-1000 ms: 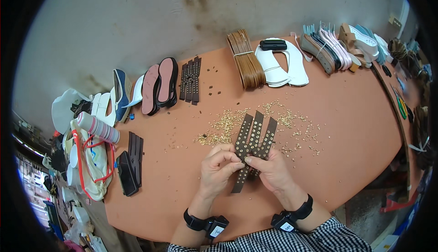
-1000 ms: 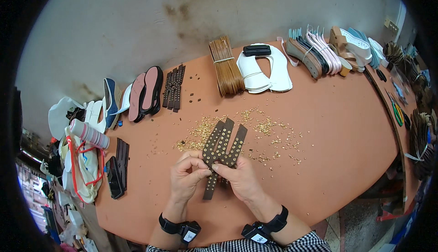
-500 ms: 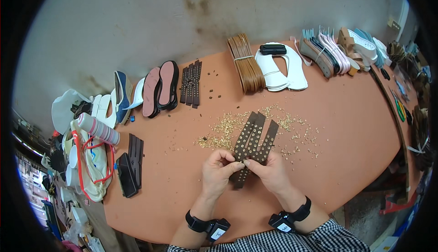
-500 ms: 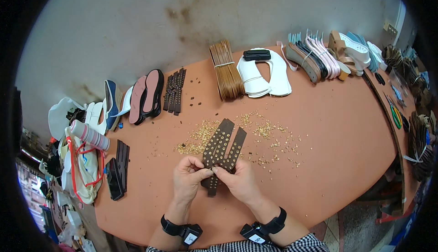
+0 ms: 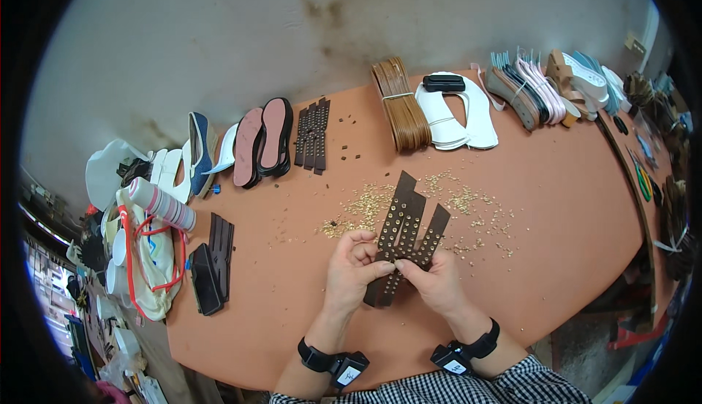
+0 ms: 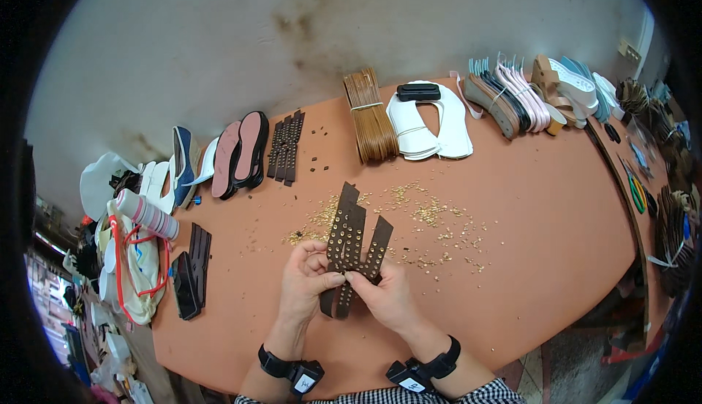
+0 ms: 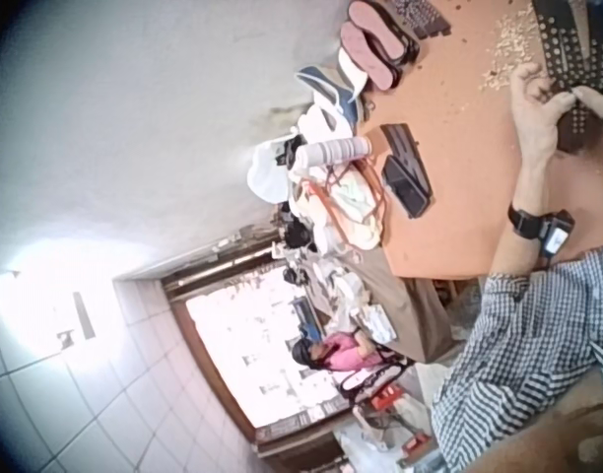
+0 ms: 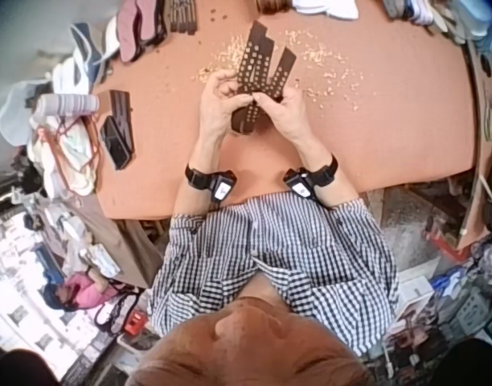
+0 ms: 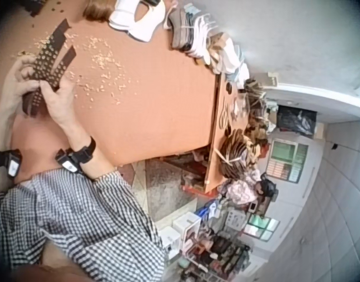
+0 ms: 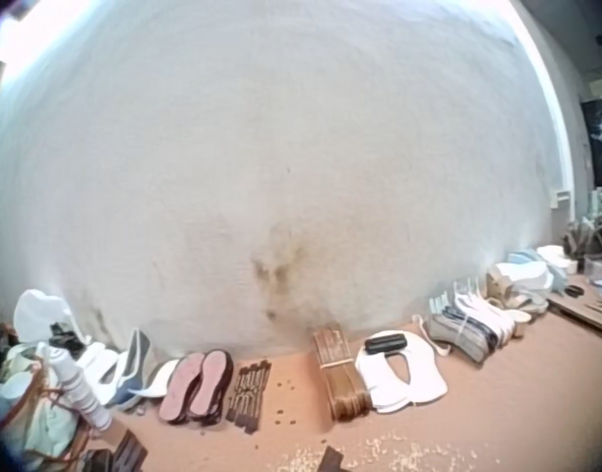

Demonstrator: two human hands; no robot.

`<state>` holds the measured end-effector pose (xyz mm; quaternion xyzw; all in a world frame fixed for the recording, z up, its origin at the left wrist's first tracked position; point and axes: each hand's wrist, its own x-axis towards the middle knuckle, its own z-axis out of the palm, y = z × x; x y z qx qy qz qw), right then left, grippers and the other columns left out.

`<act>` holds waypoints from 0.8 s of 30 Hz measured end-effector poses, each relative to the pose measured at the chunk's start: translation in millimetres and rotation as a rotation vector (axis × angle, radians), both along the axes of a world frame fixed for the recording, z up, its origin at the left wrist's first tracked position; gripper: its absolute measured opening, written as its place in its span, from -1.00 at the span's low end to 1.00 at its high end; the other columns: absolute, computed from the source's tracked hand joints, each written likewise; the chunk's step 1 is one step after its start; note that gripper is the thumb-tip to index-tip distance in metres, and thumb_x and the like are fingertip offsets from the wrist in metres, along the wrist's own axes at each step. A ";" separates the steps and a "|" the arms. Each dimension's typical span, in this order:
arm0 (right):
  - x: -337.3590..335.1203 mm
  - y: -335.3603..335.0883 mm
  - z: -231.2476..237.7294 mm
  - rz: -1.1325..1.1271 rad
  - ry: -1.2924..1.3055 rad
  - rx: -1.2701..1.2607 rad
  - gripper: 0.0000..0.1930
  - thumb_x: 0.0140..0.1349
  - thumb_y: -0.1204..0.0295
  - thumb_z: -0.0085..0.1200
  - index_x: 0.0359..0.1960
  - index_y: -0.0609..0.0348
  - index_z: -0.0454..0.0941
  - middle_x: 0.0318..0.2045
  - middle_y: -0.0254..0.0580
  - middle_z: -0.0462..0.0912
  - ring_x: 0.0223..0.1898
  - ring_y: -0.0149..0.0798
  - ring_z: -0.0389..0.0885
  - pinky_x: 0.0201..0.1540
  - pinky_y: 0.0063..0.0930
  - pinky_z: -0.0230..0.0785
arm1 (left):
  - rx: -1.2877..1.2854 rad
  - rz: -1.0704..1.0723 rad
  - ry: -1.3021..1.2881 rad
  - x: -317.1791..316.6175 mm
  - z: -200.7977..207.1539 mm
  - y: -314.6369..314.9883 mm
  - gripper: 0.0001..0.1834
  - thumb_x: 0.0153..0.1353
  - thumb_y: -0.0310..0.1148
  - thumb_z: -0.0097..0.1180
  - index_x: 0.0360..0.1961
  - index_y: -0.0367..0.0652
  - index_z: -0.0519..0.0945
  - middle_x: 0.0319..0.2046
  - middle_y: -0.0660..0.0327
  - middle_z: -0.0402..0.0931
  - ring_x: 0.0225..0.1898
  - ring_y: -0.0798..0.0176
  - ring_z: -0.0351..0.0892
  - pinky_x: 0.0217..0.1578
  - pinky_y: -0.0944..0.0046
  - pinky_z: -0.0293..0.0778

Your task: Organizing and checking small leather straps with decorative studs for shoe manufacturing.

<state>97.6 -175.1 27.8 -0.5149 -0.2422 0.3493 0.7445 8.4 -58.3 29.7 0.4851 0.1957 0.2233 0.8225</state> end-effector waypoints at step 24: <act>6.7 5.0 -10.1 0.129 0.383 0.083 -0.80 0.05 0.62 0.03 -0.24 0.26 0.49 -0.34 -0.29 0.56 -0.34 -0.44 0.52 -0.27 -0.55 0.39 | 0.062 0.041 -0.036 -2.5 -13.6 4.1 -0.66 -0.18 -0.76 0.15 -0.38 -0.21 0.35 -0.39 0.15 0.50 -0.33 0.36 0.52 -0.31 0.40 0.51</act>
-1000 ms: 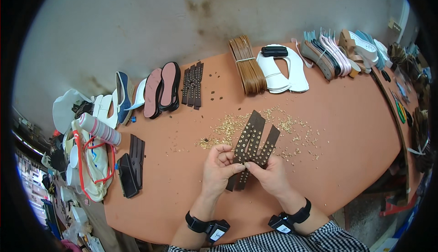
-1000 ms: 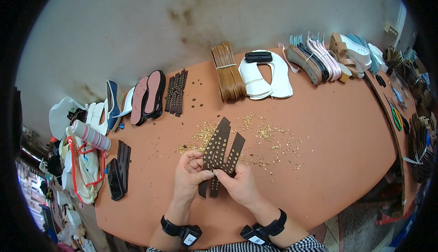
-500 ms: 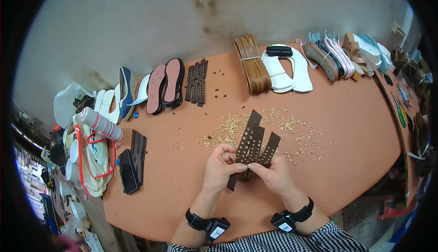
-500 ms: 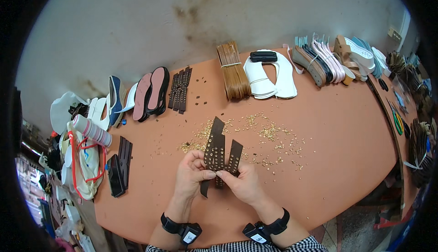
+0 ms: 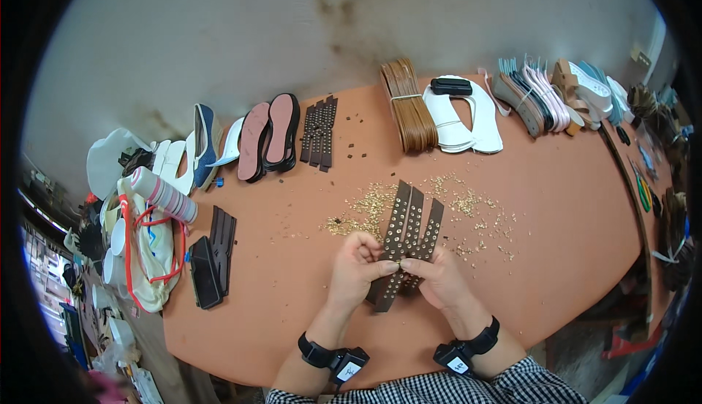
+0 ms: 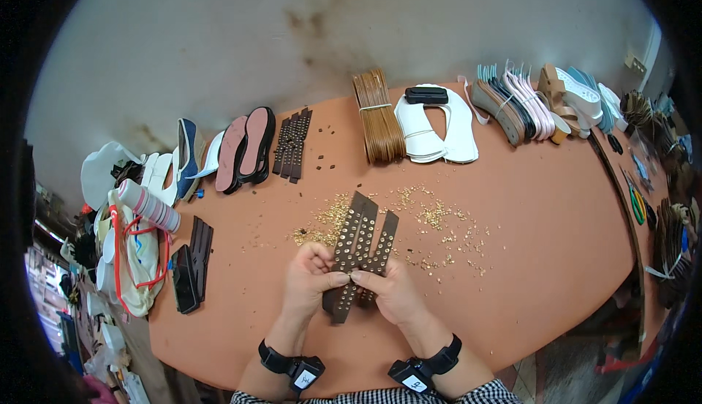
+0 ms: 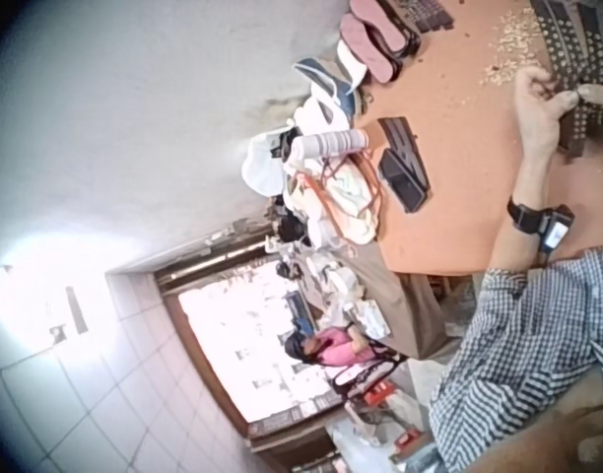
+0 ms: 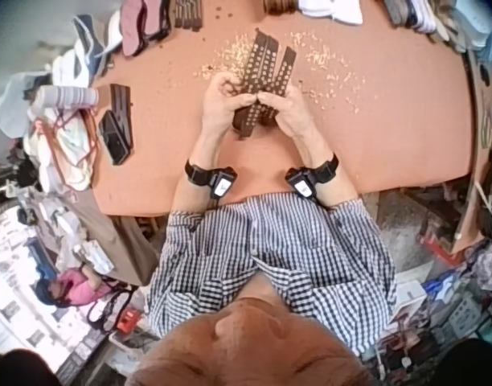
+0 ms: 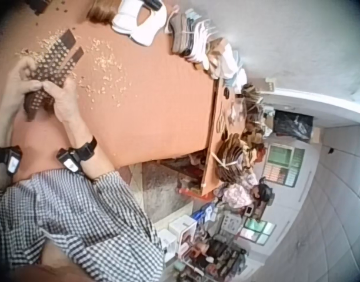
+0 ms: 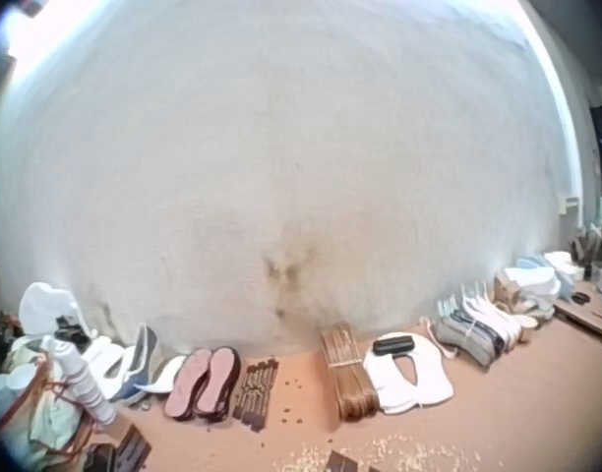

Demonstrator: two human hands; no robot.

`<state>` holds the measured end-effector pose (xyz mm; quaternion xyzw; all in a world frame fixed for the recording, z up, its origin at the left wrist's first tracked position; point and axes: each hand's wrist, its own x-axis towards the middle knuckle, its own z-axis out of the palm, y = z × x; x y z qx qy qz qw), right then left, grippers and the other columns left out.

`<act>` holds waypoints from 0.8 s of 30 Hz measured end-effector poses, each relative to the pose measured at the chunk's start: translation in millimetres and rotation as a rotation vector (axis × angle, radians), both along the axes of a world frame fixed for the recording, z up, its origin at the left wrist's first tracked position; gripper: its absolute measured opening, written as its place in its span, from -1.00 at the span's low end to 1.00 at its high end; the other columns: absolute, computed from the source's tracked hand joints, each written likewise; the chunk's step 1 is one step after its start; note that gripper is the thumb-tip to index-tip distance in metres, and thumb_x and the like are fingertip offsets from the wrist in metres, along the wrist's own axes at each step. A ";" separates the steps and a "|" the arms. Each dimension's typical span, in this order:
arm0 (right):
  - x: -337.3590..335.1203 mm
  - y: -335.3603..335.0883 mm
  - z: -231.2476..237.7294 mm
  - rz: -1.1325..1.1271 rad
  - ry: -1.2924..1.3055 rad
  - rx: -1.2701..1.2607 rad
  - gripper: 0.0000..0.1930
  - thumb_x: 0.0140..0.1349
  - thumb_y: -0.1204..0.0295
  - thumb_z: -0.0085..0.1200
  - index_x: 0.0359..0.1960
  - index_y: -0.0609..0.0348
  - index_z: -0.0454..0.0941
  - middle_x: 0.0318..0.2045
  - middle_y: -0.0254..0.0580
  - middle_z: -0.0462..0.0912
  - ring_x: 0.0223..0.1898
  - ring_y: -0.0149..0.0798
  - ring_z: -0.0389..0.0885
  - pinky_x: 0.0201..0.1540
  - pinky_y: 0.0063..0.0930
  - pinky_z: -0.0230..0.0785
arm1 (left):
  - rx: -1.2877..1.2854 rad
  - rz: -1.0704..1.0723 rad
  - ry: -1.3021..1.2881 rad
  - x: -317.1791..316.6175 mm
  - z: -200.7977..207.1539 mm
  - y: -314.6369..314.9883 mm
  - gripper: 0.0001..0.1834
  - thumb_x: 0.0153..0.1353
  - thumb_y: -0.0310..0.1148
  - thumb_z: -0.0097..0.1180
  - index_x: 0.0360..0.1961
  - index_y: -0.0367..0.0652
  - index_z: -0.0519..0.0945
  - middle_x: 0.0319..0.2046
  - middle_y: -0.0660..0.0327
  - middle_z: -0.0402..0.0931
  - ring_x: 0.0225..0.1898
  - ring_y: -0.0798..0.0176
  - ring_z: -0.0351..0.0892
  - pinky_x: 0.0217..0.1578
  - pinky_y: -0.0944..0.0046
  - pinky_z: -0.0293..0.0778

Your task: Organizing and checking small leather straps with decorative studs for shoe manufacturing.

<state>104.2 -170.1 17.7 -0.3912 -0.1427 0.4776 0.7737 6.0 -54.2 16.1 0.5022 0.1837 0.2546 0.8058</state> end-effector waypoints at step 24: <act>27.1 -7.6 13.6 -0.170 0.176 -0.092 -0.80 -0.07 0.69 -0.02 -0.36 0.22 0.43 -0.46 -0.31 0.51 -0.45 -0.39 0.51 -0.36 -0.48 0.44 | 1.131 -0.130 0.700 -10.6 -1.0 36.3 -0.86 -0.15 -0.48 0.20 -0.50 -0.24 0.53 -0.49 0.15 0.47 -0.42 0.17 0.47 -0.39 0.26 0.40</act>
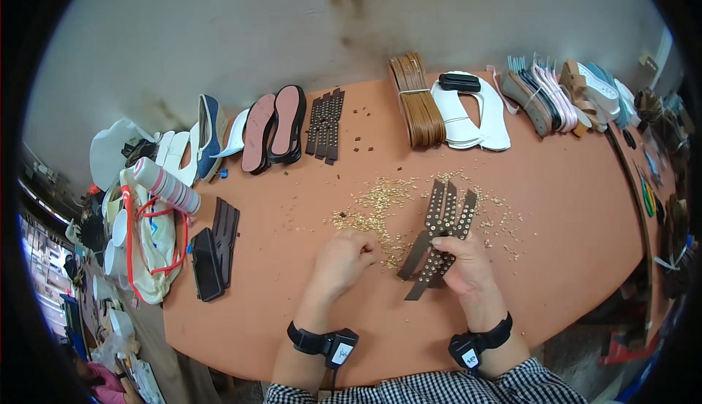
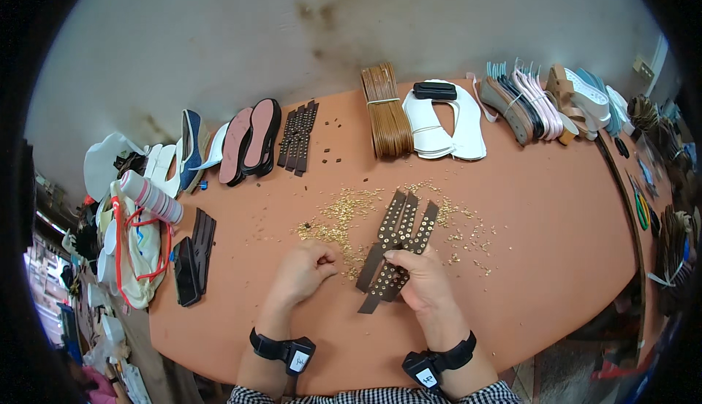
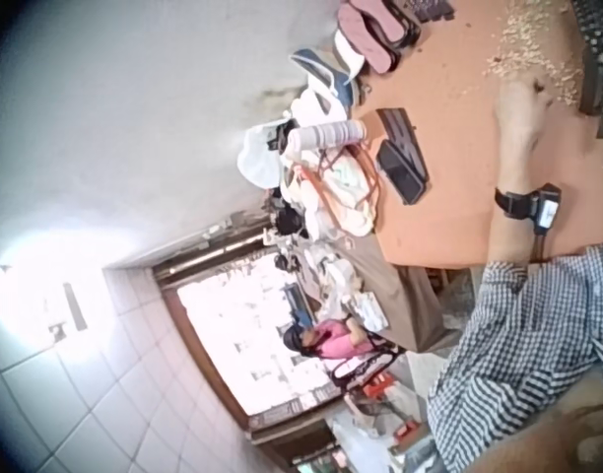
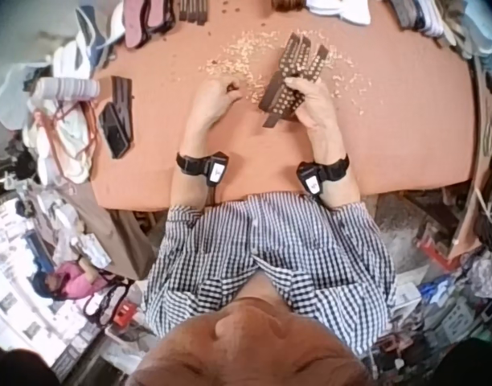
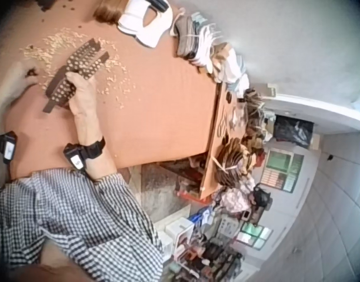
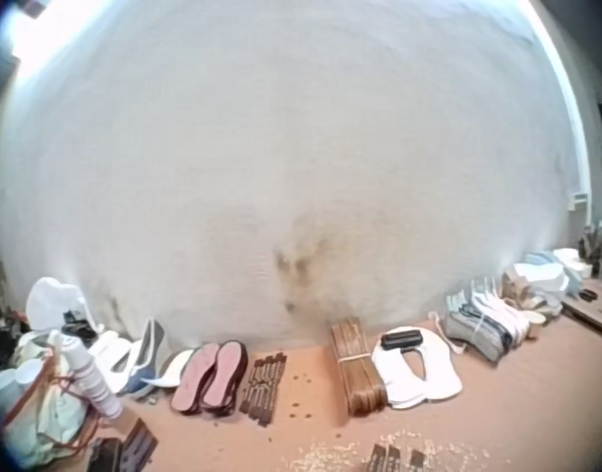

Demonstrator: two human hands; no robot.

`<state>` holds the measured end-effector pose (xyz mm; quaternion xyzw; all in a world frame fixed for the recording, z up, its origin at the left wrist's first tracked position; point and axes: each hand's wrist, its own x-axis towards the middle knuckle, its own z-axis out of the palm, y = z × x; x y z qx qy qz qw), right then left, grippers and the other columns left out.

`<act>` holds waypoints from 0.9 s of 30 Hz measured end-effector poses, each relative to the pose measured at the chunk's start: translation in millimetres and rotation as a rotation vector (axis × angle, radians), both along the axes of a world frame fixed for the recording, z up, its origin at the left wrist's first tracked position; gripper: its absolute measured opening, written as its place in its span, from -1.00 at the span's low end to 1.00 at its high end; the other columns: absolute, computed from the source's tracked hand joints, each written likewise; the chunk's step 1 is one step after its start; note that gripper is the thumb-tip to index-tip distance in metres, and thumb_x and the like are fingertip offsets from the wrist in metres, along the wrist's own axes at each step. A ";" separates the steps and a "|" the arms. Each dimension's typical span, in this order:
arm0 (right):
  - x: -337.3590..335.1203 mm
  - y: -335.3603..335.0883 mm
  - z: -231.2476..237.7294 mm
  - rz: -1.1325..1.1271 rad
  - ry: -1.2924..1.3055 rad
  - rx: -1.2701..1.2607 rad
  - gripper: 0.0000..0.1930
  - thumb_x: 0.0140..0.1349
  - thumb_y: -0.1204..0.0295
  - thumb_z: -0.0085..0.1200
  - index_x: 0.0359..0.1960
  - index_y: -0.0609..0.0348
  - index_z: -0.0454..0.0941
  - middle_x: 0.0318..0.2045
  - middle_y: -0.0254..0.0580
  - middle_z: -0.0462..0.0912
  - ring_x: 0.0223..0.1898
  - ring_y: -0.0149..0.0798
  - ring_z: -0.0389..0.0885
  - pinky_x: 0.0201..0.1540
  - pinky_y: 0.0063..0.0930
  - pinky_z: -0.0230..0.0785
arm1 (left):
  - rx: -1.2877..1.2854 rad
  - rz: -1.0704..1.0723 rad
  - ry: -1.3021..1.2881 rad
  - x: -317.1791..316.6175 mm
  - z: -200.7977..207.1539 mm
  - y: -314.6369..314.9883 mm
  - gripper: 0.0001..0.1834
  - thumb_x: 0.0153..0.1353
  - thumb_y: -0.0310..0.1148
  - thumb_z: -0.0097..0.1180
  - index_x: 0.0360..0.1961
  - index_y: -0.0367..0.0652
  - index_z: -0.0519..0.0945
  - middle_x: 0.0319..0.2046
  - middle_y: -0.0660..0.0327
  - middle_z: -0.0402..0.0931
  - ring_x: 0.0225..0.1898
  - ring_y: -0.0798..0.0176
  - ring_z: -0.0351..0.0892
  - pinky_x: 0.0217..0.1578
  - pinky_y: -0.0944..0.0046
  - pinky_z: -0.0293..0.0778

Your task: Organizing and checking small leather straps with decorative studs for shoe manufacturing.

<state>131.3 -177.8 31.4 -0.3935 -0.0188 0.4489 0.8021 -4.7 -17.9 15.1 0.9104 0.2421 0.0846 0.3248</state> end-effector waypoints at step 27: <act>-23.3 5.2 -7.2 0.076 -0.111 -0.035 -0.88 0.00 0.62 0.08 -0.39 0.19 0.52 -0.50 -0.40 0.53 -0.56 -0.55 0.44 -0.53 -0.71 0.24 | -0.493 -0.119 -0.648 10.1 4.8 -34.3 -0.91 0.13 -0.47 0.01 -0.45 -0.23 0.37 -0.30 0.17 0.36 -0.28 0.35 0.34 -0.25 0.41 0.31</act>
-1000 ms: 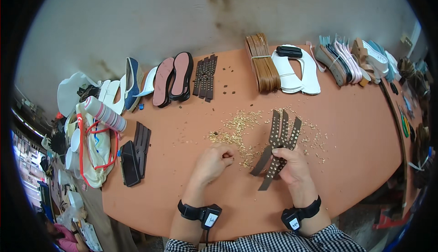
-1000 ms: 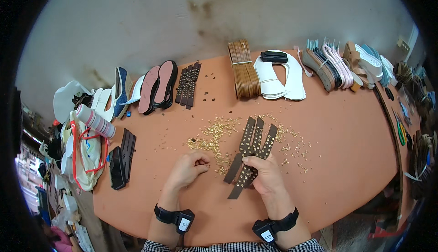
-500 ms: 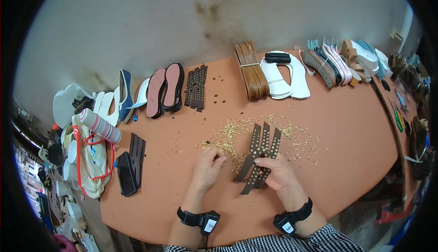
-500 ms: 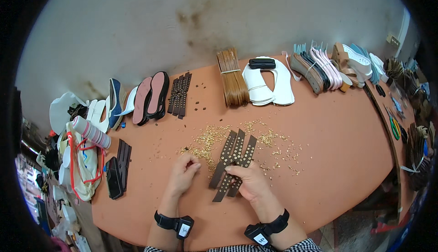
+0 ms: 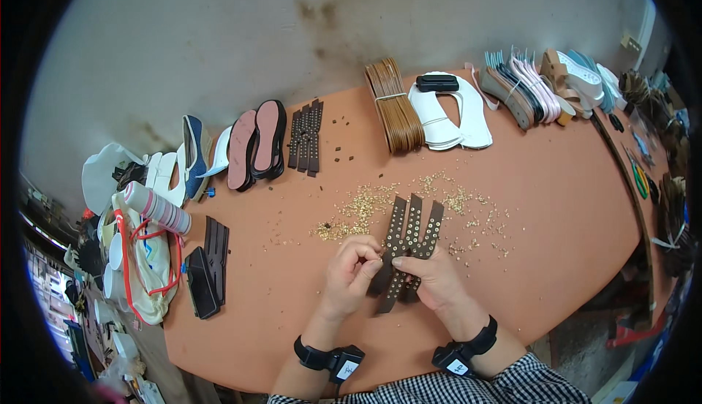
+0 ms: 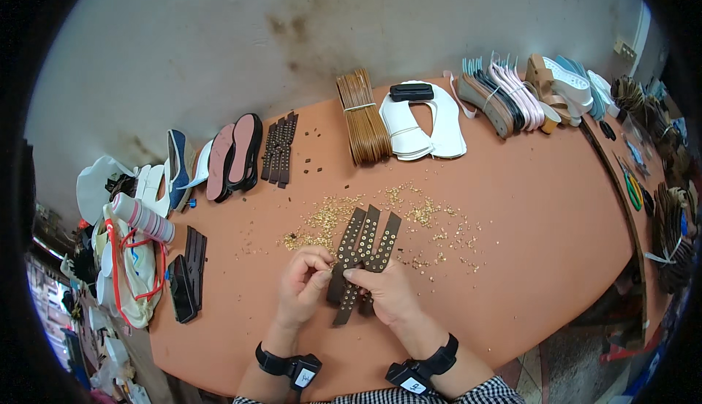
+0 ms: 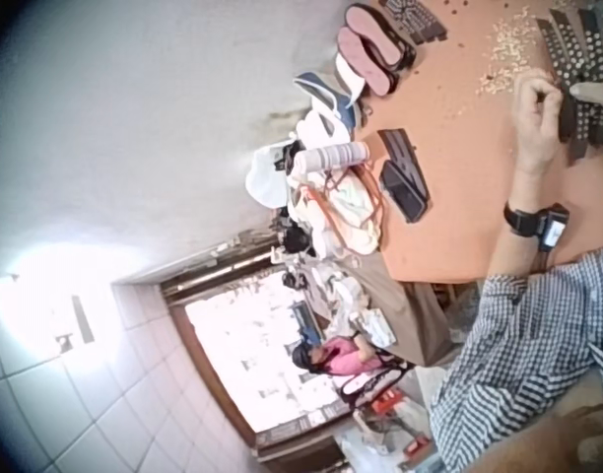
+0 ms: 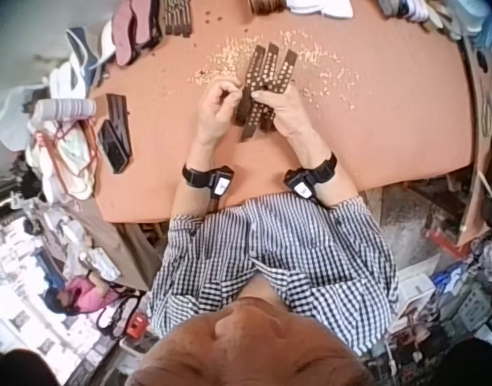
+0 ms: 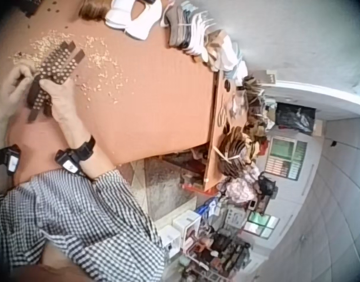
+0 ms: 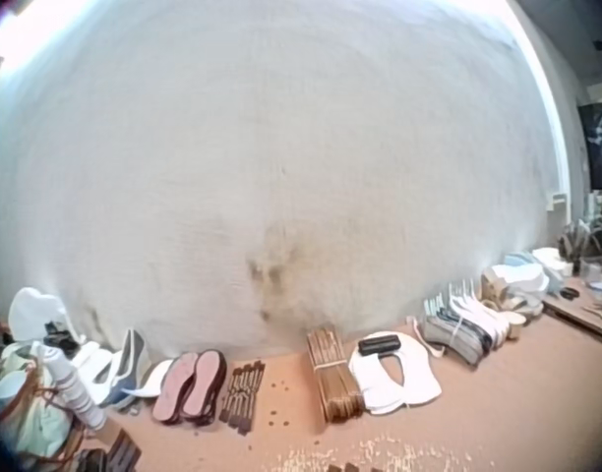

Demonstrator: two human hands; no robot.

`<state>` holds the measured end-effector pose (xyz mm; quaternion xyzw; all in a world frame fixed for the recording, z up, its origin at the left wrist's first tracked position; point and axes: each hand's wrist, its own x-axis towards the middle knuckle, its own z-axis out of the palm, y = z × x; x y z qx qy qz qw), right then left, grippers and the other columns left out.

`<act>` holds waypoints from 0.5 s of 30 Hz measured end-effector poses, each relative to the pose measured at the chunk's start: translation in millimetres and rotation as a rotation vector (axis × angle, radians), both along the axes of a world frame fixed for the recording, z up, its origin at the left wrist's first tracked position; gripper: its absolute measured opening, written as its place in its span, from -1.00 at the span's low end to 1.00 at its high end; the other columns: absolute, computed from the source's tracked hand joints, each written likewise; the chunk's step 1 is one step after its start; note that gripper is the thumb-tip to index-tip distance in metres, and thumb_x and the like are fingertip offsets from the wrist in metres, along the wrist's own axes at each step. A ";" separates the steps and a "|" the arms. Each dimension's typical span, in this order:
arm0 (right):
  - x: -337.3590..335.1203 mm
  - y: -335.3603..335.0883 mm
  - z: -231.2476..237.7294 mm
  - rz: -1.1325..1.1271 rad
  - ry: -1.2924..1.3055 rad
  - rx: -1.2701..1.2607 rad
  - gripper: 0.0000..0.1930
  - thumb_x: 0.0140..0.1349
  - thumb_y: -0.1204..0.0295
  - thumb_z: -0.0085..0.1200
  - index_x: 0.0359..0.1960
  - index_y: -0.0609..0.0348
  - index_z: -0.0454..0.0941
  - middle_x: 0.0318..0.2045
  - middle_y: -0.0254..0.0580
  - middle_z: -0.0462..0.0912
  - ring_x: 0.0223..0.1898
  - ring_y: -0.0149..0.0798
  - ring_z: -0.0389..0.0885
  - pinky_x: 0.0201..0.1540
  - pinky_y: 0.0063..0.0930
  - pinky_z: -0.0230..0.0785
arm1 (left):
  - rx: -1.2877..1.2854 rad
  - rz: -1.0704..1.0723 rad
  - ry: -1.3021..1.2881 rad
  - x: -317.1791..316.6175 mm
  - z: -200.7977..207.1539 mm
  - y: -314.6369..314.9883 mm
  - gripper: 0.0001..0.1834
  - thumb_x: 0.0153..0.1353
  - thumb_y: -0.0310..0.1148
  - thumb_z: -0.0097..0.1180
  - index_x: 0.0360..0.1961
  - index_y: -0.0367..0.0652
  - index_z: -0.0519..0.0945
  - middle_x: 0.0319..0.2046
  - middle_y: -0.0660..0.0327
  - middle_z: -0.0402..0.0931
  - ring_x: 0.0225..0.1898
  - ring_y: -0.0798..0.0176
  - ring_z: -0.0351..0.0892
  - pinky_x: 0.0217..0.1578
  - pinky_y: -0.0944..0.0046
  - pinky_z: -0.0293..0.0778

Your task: Organizing and checking small leather straps with decorative studs for shoe manufacturing.

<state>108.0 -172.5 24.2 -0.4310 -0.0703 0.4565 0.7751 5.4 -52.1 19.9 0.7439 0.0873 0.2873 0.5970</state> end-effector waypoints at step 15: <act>-7.4 -1.6 7.5 -0.011 -0.018 0.101 -0.86 -0.01 0.62 0.10 -0.37 0.16 0.54 -0.48 -0.44 0.56 -0.57 -0.62 0.41 -0.56 -0.75 0.20 | 0.384 0.124 -0.048 2.2 9.3 -8.6 -0.90 0.06 -0.50 0.05 -0.47 -0.22 0.36 -0.34 0.13 0.37 -0.30 0.20 0.38 -0.25 0.31 0.34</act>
